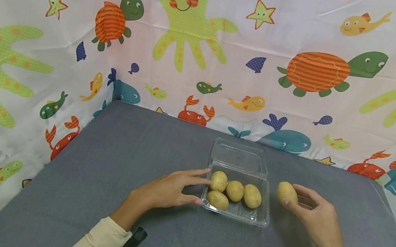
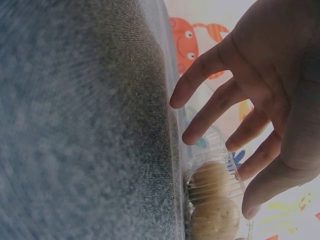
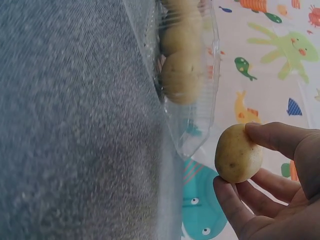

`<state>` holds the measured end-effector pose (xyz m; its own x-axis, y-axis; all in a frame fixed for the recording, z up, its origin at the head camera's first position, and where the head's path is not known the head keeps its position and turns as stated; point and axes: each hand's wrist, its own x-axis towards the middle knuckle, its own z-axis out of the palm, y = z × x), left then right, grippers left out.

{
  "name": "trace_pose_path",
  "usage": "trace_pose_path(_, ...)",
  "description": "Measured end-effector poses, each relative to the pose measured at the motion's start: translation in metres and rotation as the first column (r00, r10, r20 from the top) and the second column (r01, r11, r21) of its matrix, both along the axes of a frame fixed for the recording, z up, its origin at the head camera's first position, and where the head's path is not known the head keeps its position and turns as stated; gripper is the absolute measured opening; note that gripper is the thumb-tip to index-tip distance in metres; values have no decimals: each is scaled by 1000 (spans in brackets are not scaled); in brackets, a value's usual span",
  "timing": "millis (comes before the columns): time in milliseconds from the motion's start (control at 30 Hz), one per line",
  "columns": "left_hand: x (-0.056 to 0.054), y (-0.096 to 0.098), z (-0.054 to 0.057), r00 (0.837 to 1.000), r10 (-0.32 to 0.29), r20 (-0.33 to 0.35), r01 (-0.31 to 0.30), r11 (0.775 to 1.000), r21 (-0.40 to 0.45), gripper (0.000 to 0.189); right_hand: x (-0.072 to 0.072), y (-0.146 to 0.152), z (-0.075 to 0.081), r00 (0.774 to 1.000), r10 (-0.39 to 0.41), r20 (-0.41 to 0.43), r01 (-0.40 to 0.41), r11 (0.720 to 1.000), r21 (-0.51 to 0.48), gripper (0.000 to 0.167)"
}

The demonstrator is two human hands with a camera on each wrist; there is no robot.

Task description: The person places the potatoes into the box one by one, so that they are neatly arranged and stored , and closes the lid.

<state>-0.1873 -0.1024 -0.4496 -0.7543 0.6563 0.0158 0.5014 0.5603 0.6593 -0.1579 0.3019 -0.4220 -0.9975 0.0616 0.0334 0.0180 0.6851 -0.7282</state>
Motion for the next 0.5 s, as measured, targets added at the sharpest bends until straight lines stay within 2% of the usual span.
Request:
trace_pose_path(333,0,1,0,1000,-6,-8,6,1000,-3,61,7,-14,1,995,87,-53,-90,995,-53,58)
trace_pose_path(500,0,0,1,1000,-7,-8,7,1000,-5,61,10,-21,2,992,118,-47,-121,990,-75,58)
